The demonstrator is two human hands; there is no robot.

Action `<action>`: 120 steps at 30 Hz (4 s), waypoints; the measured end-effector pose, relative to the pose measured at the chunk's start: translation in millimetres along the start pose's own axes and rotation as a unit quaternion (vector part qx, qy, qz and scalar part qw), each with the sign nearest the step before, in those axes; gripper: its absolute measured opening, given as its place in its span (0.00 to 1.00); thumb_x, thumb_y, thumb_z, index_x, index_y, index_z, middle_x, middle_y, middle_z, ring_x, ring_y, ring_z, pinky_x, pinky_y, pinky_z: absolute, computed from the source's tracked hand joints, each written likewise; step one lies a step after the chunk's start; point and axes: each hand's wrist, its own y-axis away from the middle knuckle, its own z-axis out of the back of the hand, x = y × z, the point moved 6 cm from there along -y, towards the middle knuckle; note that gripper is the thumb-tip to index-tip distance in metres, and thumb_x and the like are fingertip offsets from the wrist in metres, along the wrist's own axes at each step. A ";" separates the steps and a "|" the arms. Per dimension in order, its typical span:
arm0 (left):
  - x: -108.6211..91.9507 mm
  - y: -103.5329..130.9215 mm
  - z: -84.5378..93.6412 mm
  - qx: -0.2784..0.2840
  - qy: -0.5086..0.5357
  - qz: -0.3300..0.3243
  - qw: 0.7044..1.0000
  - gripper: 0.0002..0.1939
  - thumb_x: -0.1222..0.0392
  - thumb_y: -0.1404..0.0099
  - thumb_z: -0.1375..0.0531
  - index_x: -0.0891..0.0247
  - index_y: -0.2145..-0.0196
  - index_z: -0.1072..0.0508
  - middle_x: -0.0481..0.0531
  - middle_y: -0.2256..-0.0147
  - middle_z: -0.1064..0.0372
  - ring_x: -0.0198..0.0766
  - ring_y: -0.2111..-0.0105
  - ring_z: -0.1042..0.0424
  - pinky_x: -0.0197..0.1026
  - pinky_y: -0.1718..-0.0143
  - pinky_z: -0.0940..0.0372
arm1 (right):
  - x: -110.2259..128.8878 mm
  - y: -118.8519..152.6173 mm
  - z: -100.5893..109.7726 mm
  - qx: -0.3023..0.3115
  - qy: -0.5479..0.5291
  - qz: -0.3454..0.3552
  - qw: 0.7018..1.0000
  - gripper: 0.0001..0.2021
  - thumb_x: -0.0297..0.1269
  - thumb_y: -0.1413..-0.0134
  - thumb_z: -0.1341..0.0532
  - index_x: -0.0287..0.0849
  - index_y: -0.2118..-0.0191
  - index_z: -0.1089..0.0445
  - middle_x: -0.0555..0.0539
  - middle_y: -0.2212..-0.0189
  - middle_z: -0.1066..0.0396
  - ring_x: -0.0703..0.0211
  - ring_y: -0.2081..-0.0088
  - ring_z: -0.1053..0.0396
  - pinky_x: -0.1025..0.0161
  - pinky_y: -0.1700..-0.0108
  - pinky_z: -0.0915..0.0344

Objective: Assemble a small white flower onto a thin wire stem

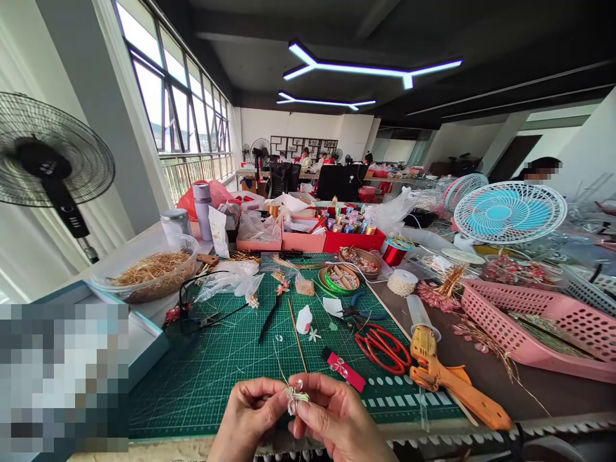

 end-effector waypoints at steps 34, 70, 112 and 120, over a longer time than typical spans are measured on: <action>-15.9 2.3 -5.2 -0.005 -0.005 -0.039 0.999 0.16 0.48 0.59 0.30 0.65 0.83 0.25 0.47 0.86 0.31 0.31 0.84 0.36 0.33 0.79 0.42 | -2.3 -2.1 -0.3 0.009 0.025 0.053 0.998 0.20 0.40 0.67 0.27 0.38 0.69 0.34 0.51 0.77 0.27 0.66 0.80 0.30 0.68 0.74 0.37; -59.3 20.7 -16.8 0.009 -0.331 -0.143 0.933 0.09 0.58 0.45 0.38 0.61 0.67 0.33 0.50 0.69 0.28 0.31 0.83 0.35 0.32 0.81 0.41 | 19.4 -6.1 19.2 0.013 0.133 0.065 0.989 0.12 0.43 0.58 0.31 0.40 0.75 0.31 0.54 0.80 0.32 0.67 0.79 0.33 0.69 0.74 0.40; -9.6 -16.5 -34.5 0.195 0.157 0.023 0.968 0.19 0.46 0.52 0.33 0.66 0.77 0.31 0.39 0.91 0.44 0.21 0.92 0.54 0.29 0.88 0.59 | 69.9 -24.4 -17.2 0.164 0.516 0.297 0.787 0.10 0.35 0.39 0.48 0.46 0.59 0.29 0.47 0.60 0.28 0.57 0.48 0.38 0.58 0.46 0.41; -21.8 -17.6 -21.4 0.080 0.154 -0.039 0.984 0.19 0.45 0.50 0.35 0.64 0.77 0.32 0.38 0.93 0.47 0.22 0.92 0.56 0.29 0.88 0.58 | 65.6 -7.0 -14.5 0.008 0.567 0.466 0.679 0.06 0.31 0.46 0.41 0.44 0.73 0.33 0.55 0.79 0.29 0.65 0.75 0.31 0.67 0.63 0.36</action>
